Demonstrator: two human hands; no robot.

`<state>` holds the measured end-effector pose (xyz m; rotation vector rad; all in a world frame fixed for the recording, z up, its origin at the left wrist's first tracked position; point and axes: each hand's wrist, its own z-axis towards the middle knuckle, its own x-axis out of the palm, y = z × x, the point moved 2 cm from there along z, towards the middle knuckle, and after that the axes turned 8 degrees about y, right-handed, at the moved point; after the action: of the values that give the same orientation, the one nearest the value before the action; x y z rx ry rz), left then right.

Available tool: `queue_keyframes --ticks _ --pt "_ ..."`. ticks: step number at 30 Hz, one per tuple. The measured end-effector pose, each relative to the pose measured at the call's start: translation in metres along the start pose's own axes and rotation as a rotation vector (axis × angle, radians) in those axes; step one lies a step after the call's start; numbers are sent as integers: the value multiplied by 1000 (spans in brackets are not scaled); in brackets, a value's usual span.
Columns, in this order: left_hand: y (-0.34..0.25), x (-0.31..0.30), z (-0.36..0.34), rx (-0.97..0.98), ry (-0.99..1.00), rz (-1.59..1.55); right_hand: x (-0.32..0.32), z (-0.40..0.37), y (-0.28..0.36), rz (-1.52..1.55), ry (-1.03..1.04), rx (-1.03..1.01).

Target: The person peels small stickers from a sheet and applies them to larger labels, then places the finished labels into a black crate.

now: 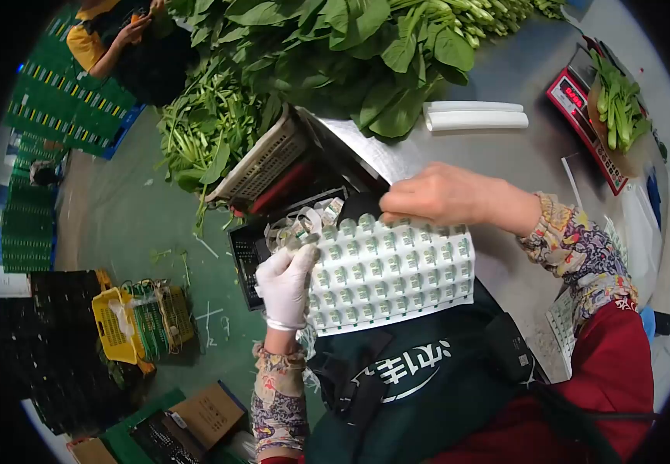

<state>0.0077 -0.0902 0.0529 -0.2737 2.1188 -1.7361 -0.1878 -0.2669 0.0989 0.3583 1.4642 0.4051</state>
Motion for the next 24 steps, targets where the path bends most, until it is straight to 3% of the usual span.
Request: queue_keyframes --ticks 4,6,8,11,12,13,16,19,20,22,24 --pt "8 62 38 1 151 -39 -18 -66 -11 -207 -282 -3" --pt "1 100 54 27 202 -81 -32 -107 -28 -206 -376 184" --pt "13 122 69 94 333 -40 -41 -135 -36 104 -569 568" --pt "27 125 80 61 333 -182 -43 -137 -30 524 -783 731" --pt "20 115 76 4 321 -285 -41 -125 -20 686 -760 819" --pt "13 102 72 -55 304 -384 -34 -114 -16 710 -684 792" --pt "9 66 64 37 149 -483 -7 -67 6 748 -425 633" --pt "-14 37 42 77 37 -542 31 -7 37 621 -219 318" --pt "-18 29 35 93 3 -556 52 8 45 336 -236 275" --pt "-16 13 21 164 -19 -555 63 40 66 123 -212 295" --pt "-20 6 7 188 -162 -551 71 69 75 -163 -244 283"
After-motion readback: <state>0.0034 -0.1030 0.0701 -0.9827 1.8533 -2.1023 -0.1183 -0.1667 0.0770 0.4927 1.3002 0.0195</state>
